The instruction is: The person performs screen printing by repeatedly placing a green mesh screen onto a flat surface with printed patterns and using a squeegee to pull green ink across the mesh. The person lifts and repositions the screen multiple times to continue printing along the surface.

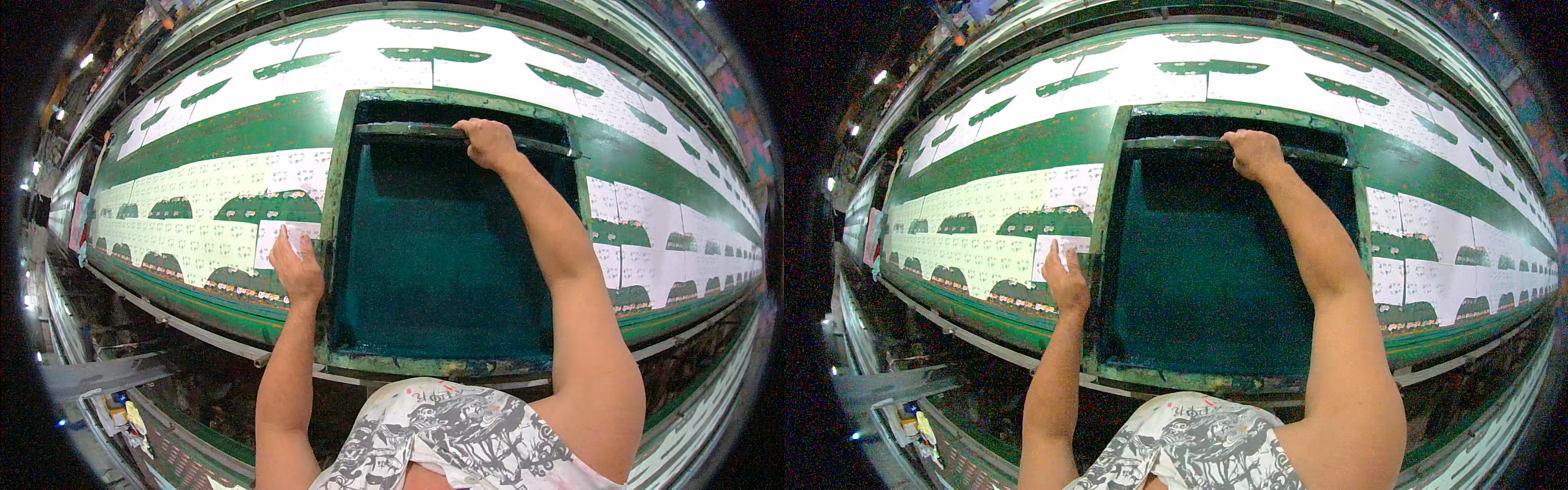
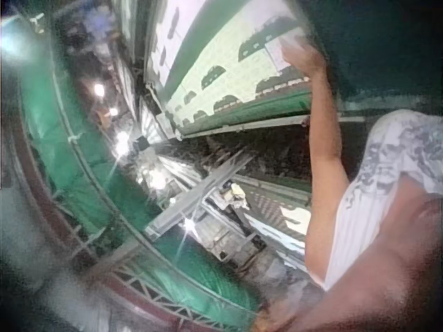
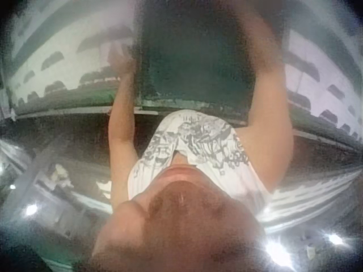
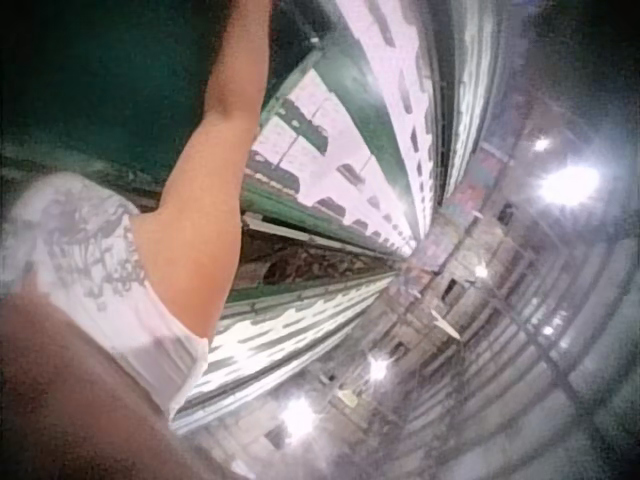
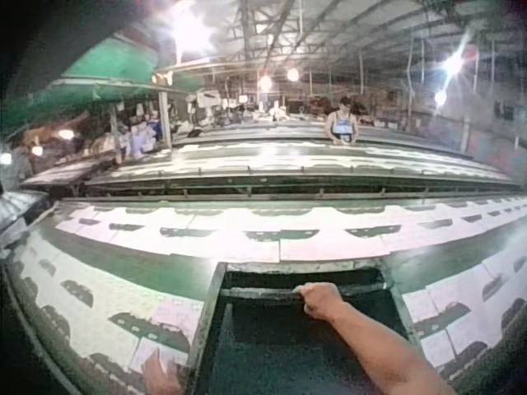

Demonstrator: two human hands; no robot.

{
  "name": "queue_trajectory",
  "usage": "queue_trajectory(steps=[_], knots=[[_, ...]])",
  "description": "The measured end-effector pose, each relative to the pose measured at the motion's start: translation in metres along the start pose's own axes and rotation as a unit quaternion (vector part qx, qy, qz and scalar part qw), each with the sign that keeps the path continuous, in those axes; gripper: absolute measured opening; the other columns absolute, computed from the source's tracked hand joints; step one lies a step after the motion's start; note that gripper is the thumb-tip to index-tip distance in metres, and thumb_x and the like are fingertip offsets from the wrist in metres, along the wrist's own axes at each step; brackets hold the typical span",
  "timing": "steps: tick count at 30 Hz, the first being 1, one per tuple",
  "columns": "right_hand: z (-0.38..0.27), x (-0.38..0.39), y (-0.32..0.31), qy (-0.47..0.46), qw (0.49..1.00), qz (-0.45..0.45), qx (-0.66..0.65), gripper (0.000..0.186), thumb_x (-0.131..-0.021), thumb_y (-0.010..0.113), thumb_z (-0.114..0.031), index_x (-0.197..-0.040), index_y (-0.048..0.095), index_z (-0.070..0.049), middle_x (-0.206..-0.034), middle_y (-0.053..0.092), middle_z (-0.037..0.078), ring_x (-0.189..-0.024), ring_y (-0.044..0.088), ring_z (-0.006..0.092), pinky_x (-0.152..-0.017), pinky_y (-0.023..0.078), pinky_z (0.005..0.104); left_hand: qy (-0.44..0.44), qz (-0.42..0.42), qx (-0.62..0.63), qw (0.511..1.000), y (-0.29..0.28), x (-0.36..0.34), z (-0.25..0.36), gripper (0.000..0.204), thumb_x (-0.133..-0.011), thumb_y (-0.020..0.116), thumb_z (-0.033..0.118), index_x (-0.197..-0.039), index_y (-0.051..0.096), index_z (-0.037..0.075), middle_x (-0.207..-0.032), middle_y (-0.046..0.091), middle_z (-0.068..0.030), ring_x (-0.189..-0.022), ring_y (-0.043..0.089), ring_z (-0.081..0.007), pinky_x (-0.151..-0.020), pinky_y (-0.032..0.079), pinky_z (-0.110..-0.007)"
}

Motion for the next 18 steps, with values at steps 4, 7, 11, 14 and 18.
queue_trajectory(steps=[4, 7, 11, 14, 18], knots=[[0.005, 0.004, 0.001, -0.027, 0.999, 0.018, -0.003, 0.039, -0.093, 0.069, -0.010, -0.130, 0.075, -0.021, -0.116, 0.076, 0.010, -0.111, 0.076, 0.0332, -0.097, 0.063, 0.0493, -0.008, -0.005, -0.003, 1.000, -0.001, -0.001, 0.003, 0.065, -0.115, 0.055, 0.040, -0.157, 0.050, -0.010, -0.149, 0.059, -0.0329, -0.138, 0.051, -0.0493, -0.121, 0.037, -0.057], [0.006, 0.000, 0.002, -0.039, 0.999, 0.002, 0.013, 0.038, -0.093, 0.070, -0.011, -0.129, 0.075, -0.020, -0.112, 0.075, 0.010, -0.109, 0.076, 0.0328, -0.096, 0.062, 0.0490, -0.002, -0.011, -0.015, 1.000, -0.001, -0.002, 0.003, 0.065, -0.115, 0.055, 0.040, -0.156, 0.050, -0.010, -0.149, 0.059, -0.0324, -0.137, 0.051, -0.0491, -0.120, 0.037, -0.057], [-0.001, 0.006, 0.003, -0.020, 1.000, 0.002, 0.018, 0.037, -0.093, 0.071, -0.012, -0.128, 0.075, -0.019, -0.114, 0.075, 0.011, -0.110, 0.076, 0.0331, -0.095, 0.062, 0.0490, 0.012, -0.010, -0.020, 1.000, 0.000, -0.003, 0.004, 0.065, -0.115, 0.055, 0.040, -0.156, 0.051, -0.010, -0.147, 0.060, -0.0321, -0.136, 0.052, -0.0486, -0.120, 0.038, -0.057], [-0.006, 0.013, 0.002, -0.028, 0.999, 0.010, 0.015, 0.033, -0.090, 0.073, -0.014, -0.123, 0.074, -0.017, -0.114, 0.077, 0.011, -0.110, 0.077, 0.0345, -0.094, 0.065, 0.0496, 0.011, -0.017, -0.010, 1.000, 0.001, -0.006, 0.006, 0.064, -0.116, 0.055, 0.041, -0.155, 0.052, -0.010, -0.146, 0.061, -0.0320, -0.135, 0.052, -0.0483, -0.119, 0.038, -0.057], [-0.021, 0.033, 0.001, -0.035, 0.999, 0.000, 0.001, 0.032, -0.090, 0.074, -0.015, -0.122, 0.074, -0.017, -0.114, 0.078, 0.011, -0.109, 0.078, 0.0350, -0.093, 0.065, 0.0507, 0.017, -0.026, 0.000, 1.000, 0.002, -0.010, 0.009, 0.065, -0.116, 0.054, 0.042, -0.155, 0.052, -0.009, -0.145, 0.061, -0.0316, -0.136, 0.052, -0.0481, -0.119, 0.038, -0.057]])
Point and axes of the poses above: each hand's wrist, its own x-axis away from the middle knuckle, its own y-axis out of the palm, z = x × y, the point moved 6 cm from there along -x, towards the middle knuckle
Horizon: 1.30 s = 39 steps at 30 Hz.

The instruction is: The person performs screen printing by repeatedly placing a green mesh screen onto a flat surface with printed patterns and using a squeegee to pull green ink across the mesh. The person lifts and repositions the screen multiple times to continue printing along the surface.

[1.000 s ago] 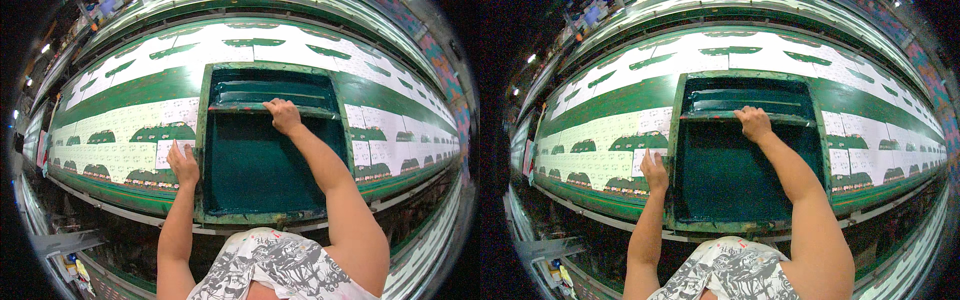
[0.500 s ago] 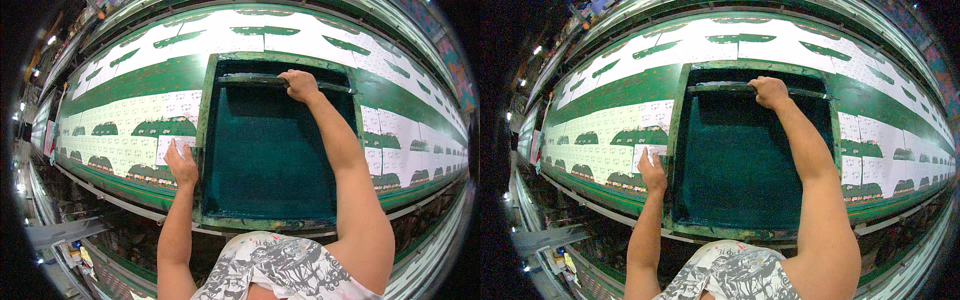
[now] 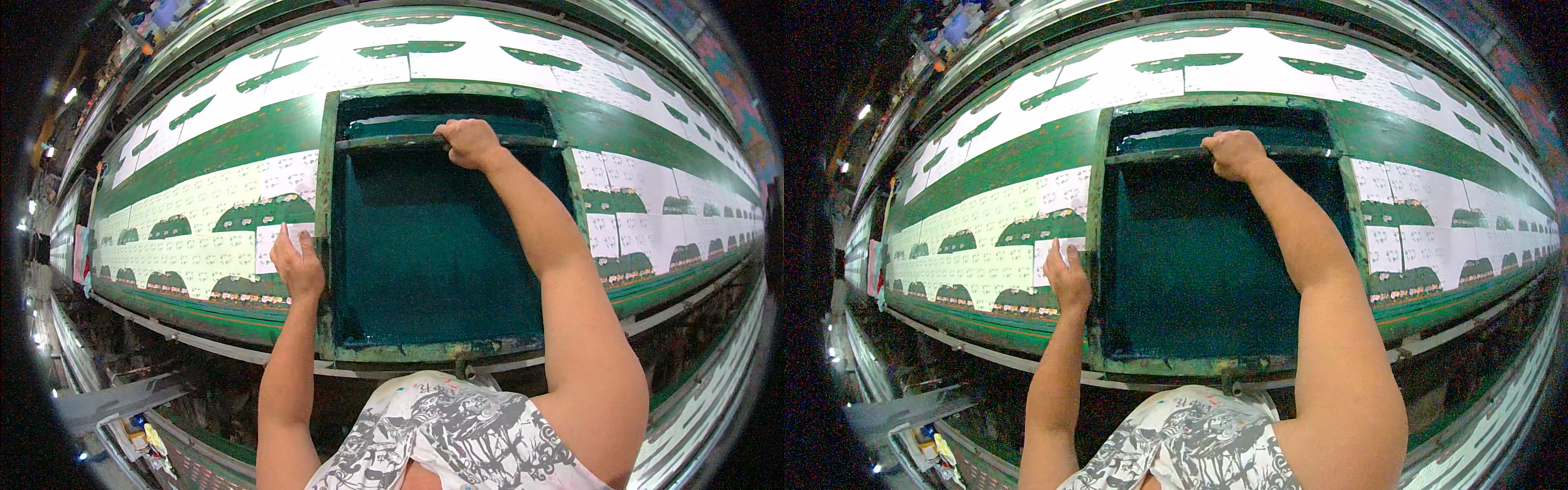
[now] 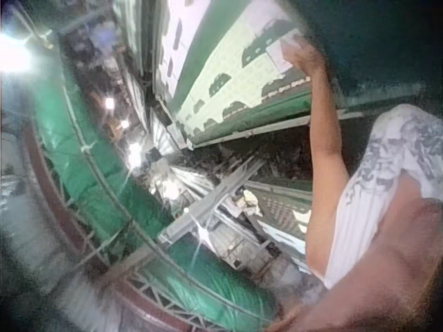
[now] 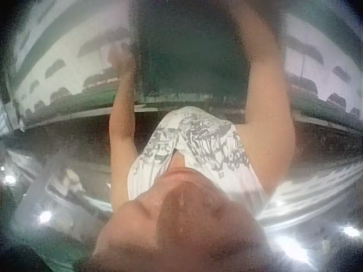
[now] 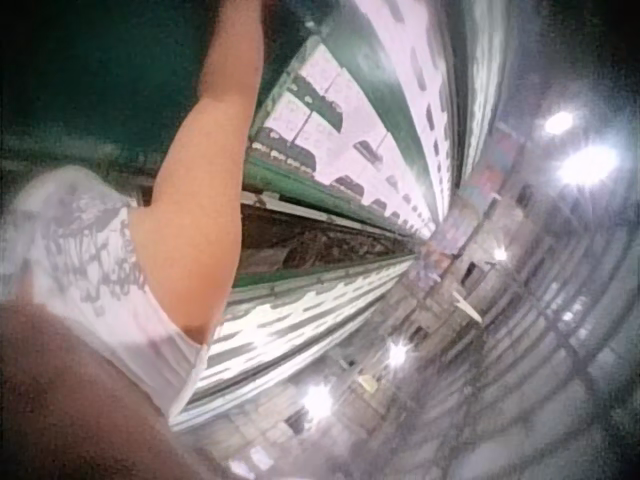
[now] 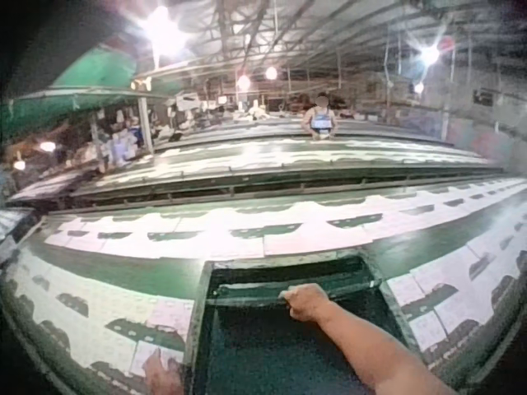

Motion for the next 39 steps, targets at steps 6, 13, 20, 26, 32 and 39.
queue_trajectory(steps=[6, 13, 20, 26, 32, 39], knots=[[-0.044, 0.060, 0.004, -0.017, 1.000, -0.019, 0.011, 0.036, -0.088, 0.076, -0.015, -0.124, 0.073, -0.018, -0.116, 0.077, 0.012, -0.109, 0.078, 0.0353, -0.092, 0.065, 0.0507, -0.001, 0.015, 0.027, 1.000, 0.005, 0.002, -0.010, 0.066, -0.116, 0.051, 0.046, -0.155, 0.053, -0.007, -0.148, 0.060, -0.0313, -0.137, 0.051, -0.0487, -0.121, 0.037, -0.057], [-0.097, 0.148, 0.003, -0.017, 1.000, -0.014, -0.010, 0.040, -0.084, 0.078, -0.012, -0.123, 0.074, -0.020, -0.112, 0.075, 0.011, -0.107, 0.077, 0.0354, -0.091, 0.065, 0.0494, -0.023, 0.027, 0.084, 0.996, 0.004, 0.001, -0.012, 0.068, -0.116, 0.048, 0.050, -0.154, 0.055, -0.007, -0.149, 0.060, -0.0314, -0.141, 0.050, -0.0482, -0.124, 0.033, -0.057], [-0.155, 0.241, 0.003, -0.023, 0.999, 0.009, -0.023, 0.043, -0.079, 0.080, -0.009, -0.120, 0.074, -0.020, -0.107, 0.073, 0.010, -0.102, 0.076, 0.0345, -0.088, 0.063, 0.0491, -0.055, 0.023, 0.082, 0.995, 0.001, 0.001, -0.008, 0.074, -0.114, 0.049, 0.055, -0.154, 0.056, -0.006, -0.152, 0.060, -0.0301, -0.143, 0.049, -0.0482, -0.125, 0.034, -0.057], [-0.196, 0.308, 0.002, -0.014, 0.999, 0.013, -0.034, 0.045, -0.076, 0.084, -0.011, -0.119, 0.075, -0.018, -0.109, 0.074, 0.009, -0.101, 0.075, 0.0330, -0.087, 0.062, 0.0479, -0.060, 0.003, 0.056, 0.997, 0.001, 0.000, -0.004, 0.075, -0.113, 0.050, 0.058, -0.154, 0.057, -0.005, -0.152, 0.061, -0.0291, -0.143, 0.049, -0.0475, -0.123, 0.036, -0.059], [-0.209, 0.342, 0.004, -0.032, 0.998, 0.035, -0.038, 0.048, -0.083, 0.088, -0.026, -0.128, 0.074, -0.016, -0.116, 0.074, 0.008, -0.110, 0.072, 0.0304, -0.090, 0.058, 0.0456, -0.045, 0.031, 0.017, 0.998, 0.016, -0.007, -0.004, 0.075, -0.111, 0.053, 0.058, -0.150, 0.061, -0.006, -0.145, 0.065, -0.0307, -0.137, 0.055, -0.0492, -0.119, 0.039, -0.059], [-0.208, 0.340, 0.007, -0.076, 0.991, 0.075, -0.078, 0.042, -0.090, 0.083, -0.038, -0.122, 0.073, -0.012, -0.110, 0.075, 0.009, -0.105, 0.074, 0.0314, -0.087, 0.057, 0.0465, -0.125, 0.056, -0.022, 0.990, 0.016, -0.024, -0.065, 0.070, -0.108, 0.061, 0.055, -0.146, 0.066, -0.003, -0.138, 0.071, -0.0291, -0.130, 0.062, -0.0501, -0.113, 0.046, -0.058]])
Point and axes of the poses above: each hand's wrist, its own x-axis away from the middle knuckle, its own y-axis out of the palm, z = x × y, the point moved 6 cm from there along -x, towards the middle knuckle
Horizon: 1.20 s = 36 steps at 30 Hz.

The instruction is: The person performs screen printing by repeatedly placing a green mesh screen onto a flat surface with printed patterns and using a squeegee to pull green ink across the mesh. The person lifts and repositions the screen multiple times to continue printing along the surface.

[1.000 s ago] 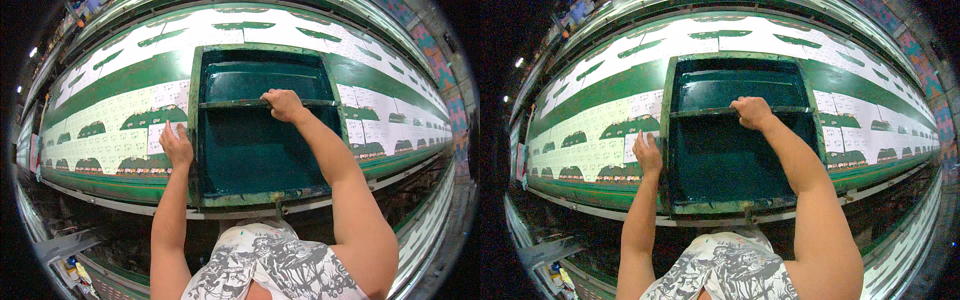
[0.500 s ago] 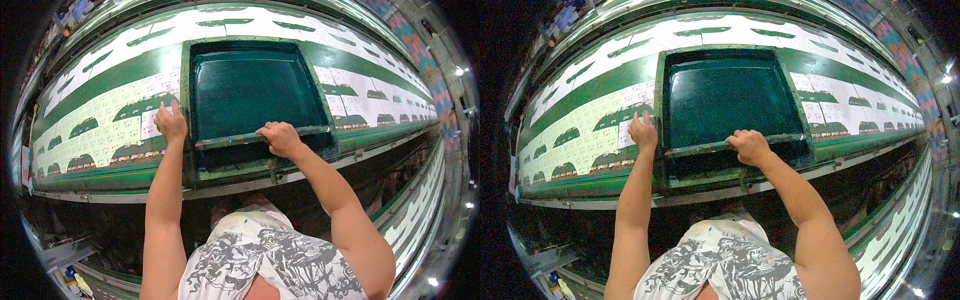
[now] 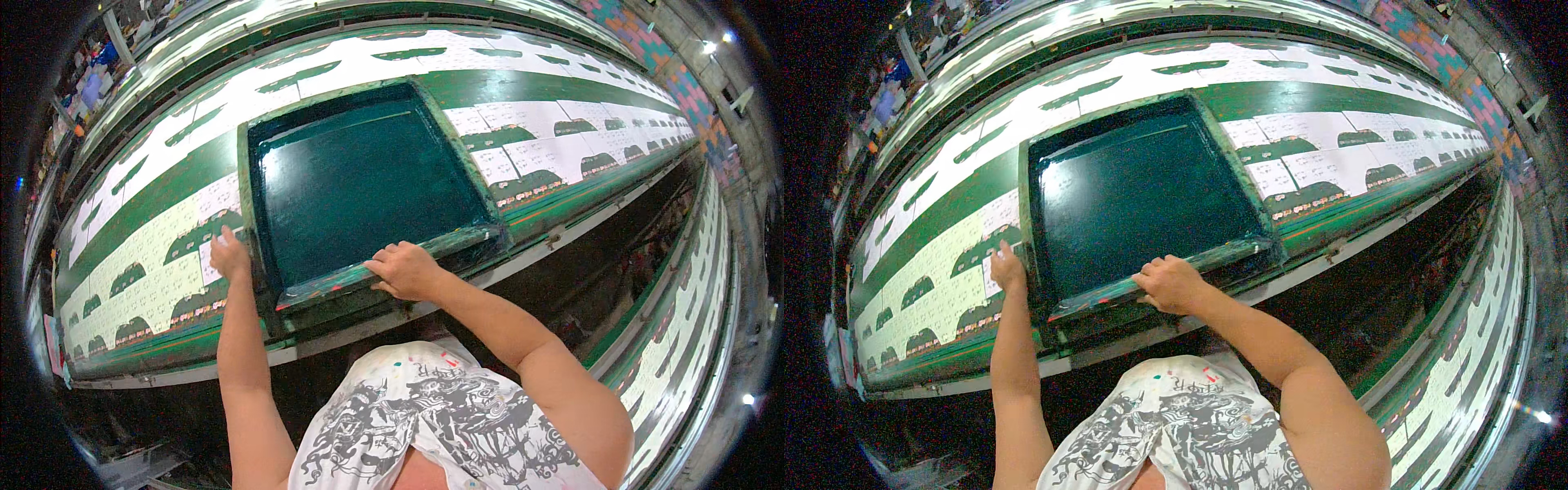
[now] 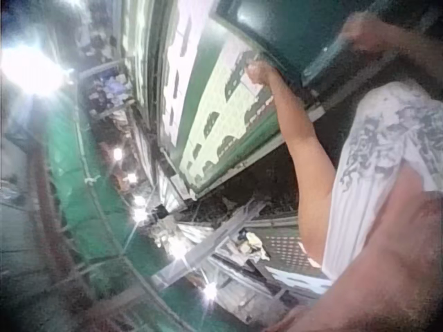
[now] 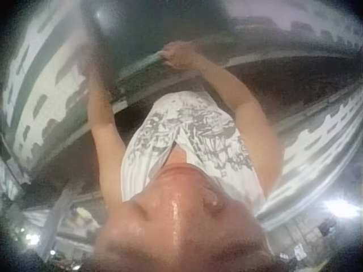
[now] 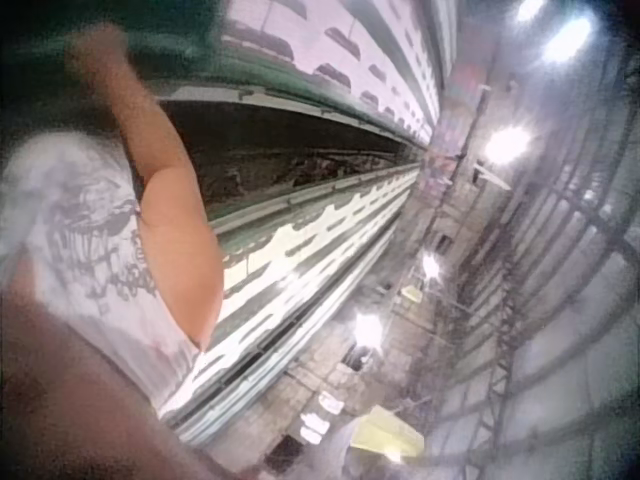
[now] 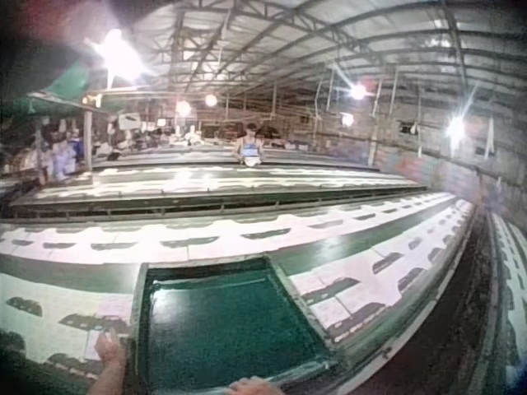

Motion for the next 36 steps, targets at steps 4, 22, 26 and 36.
queue_trajectory(steps=[4, 22, 26, 36], knots=[[0.019, -0.003, -0.004, 0.038, 0.998, -0.040, 0.014, 0.024, -0.089, 0.079, -0.023, -0.109, 0.075, -0.012, -0.104, 0.076, 0.010, -0.101, 0.076, 0.0326, -0.088, 0.059, 0.0463, -0.073, -0.032, -0.052, 0.995, 0.002, 0.016, 0.016, 0.065, -0.102, 0.069, 0.049, -0.151, 0.065, 0.006, -0.143, 0.070, -0.0245, -0.133, 0.061, -0.0484, -0.112, 0.050, -0.059], [0.089, -0.104, -0.036, -0.129, 0.975, -0.178, 0.038, 0.031, -0.085, 0.078, -0.013, -0.115, 0.080, -0.021, -0.106, 0.077, 0.007, -0.107, 0.076, 0.0302, -0.093, 0.059, 0.0476, -0.031, -0.026, -0.113, 0.993, -0.027, 0.039, 0.052, 0.054, -0.108, 0.064, 0.032, -0.153, 0.059, 0.002, -0.149, 0.063, -0.0185, -0.145, 0.050, -0.0398, -0.119, 0.043, -0.059], [0.088, -0.163, -0.029, -0.239, 0.961, -0.103, 0.098, 0.030, -0.087, 0.077, -0.016, -0.116, 0.082, -0.024, -0.104, 0.077, 0.003, -0.103, 0.075, 0.0256, -0.094, 0.057, 0.0449, -0.010, -0.005, -0.113, 0.994, -0.027, 0.042, 0.054, 0.051, -0.109, 0.063, 0.029, -0.152, 0.058, 0.003, -0.149, 0.061, -0.0172, -0.145, 0.049, -0.0388, -0.119, 0.043, -0.058], [0.054, -0.285, 0.023, -0.425, 0.905, 0.000, 0.001, 0.026, -0.092, 0.073, -0.017, -0.115, 0.083, -0.024, -0.108, 0.078, -0.001, -0.109, 0.074, 0.0226, -0.099, 0.055, 0.0411, -0.004, -0.014, -0.105, 0.994, -0.021, 0.042, 0.055, 0.052, -0.109, 0.061, 0.028, -0.154, 0.056, 0.003, -0.154, 0.058, -0.0179, -0.149, 0.046, -0.0386, -0.124, 0.037, -0.058]])
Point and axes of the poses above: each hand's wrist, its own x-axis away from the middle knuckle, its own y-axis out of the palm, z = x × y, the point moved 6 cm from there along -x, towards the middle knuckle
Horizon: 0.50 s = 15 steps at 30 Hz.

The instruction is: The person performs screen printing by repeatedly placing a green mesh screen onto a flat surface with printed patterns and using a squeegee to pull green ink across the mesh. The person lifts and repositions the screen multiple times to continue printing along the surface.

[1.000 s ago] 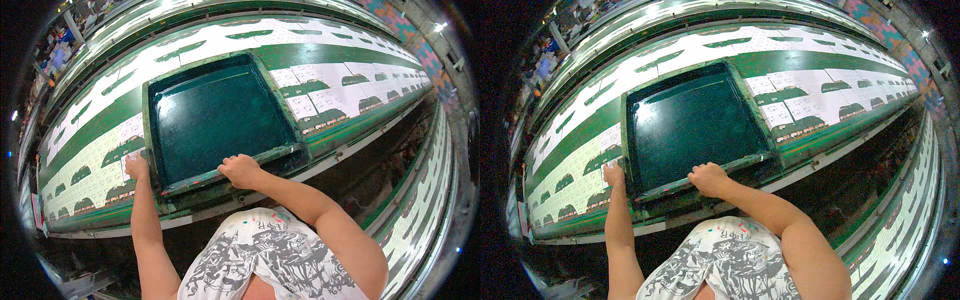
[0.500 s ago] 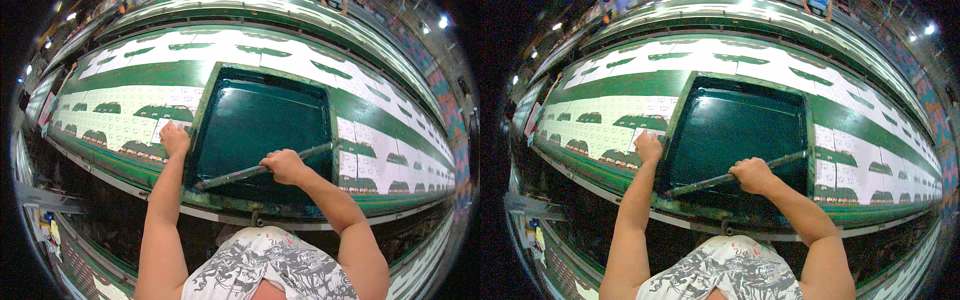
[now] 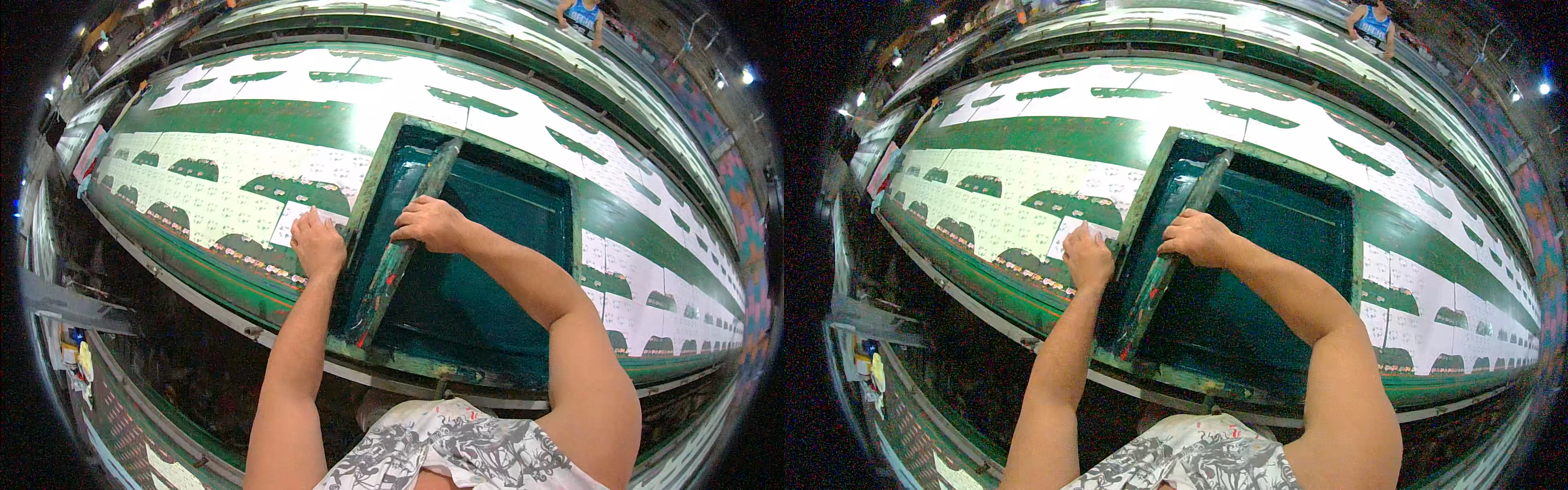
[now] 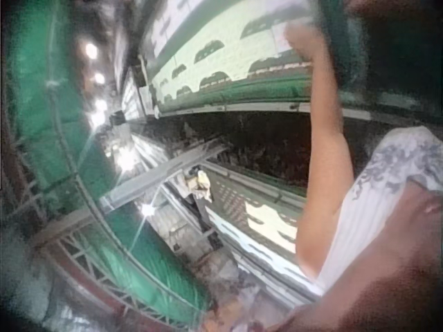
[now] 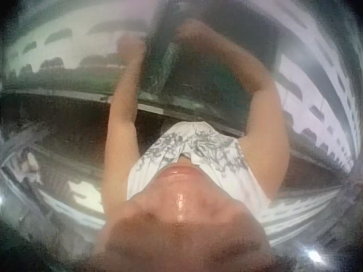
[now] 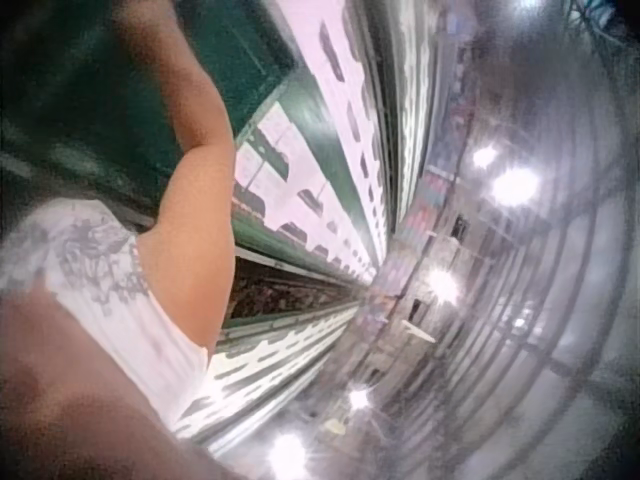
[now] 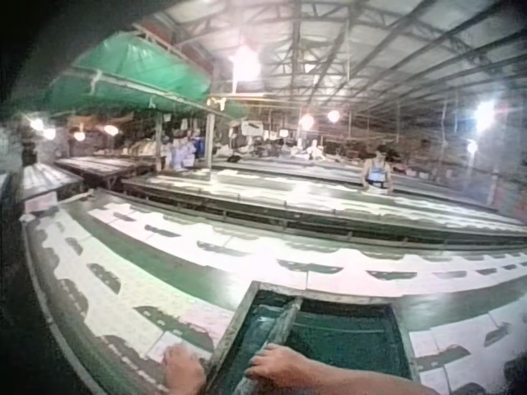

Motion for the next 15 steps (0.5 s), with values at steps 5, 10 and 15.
queue_trajectory(steps=[5, 10, 15], knots=[[0.008, -0.032, 0.018, -0.020, 0.999, -0.020, -0.022, 0.031, -0.093, 0.070, -0.015, -0.119, 0.083, -0.026, -0.118, 0.079, 0.001, -0.115, 0.073, 0.0235, -0.105, 0.054, 0.0416, -0.005, -0.004, 0.016, 1.000, -0.002, 0.001, -0.001, 0.053, -0.109, 0.061, 0.028, -0.155, 0.055, 0.002, -0.155, 0.057, -0.0178, -0.150, 0.045, -0.0385, -0.123, 0.038, -0.058], [0.010, -0.043, 0.030, -0.015, 0.999, -0.041, -0.032, 0.031, -0.093, 0.070, -0.014, -0.119, 0.085, -0.025, -0.118, 0.079, 0.001, -0.115, 0.073, 0.0244, -0.105, 0.053, 0.0424, -0.004, -0.020, 0.019, 1.000, 0.002, 0.002, -0.001, 0.054, -0.110, 0.061, 0.028, -0.157, 0.054, 0.002, -0.156, 0.056, -0.0181, -0.151, 0.044, -0.0387, -0.123, 0.038, -0.059], [0.010, -0.039, 0.034, 0.016, 0.997, -0.063, -0.041, 0.031, -0.091, 0.072, -0.013, -0.116, 0.086, -0.025, -0.110, 0.078, 0.001, -0.110, 0.072, 0.0253, -0.102, 0.053, 0.0433, -0.006, -0.031, 0.019, 0.999, 0.002, 0.003, -0.001, 0.054, -0.110, 0.061, 0.028, -0.158, 0.053, 0.004, -0.156, 0.056, -0.0169, -0.151, 0.043, -0.0384, -0.124, 0.036, -0.059]])
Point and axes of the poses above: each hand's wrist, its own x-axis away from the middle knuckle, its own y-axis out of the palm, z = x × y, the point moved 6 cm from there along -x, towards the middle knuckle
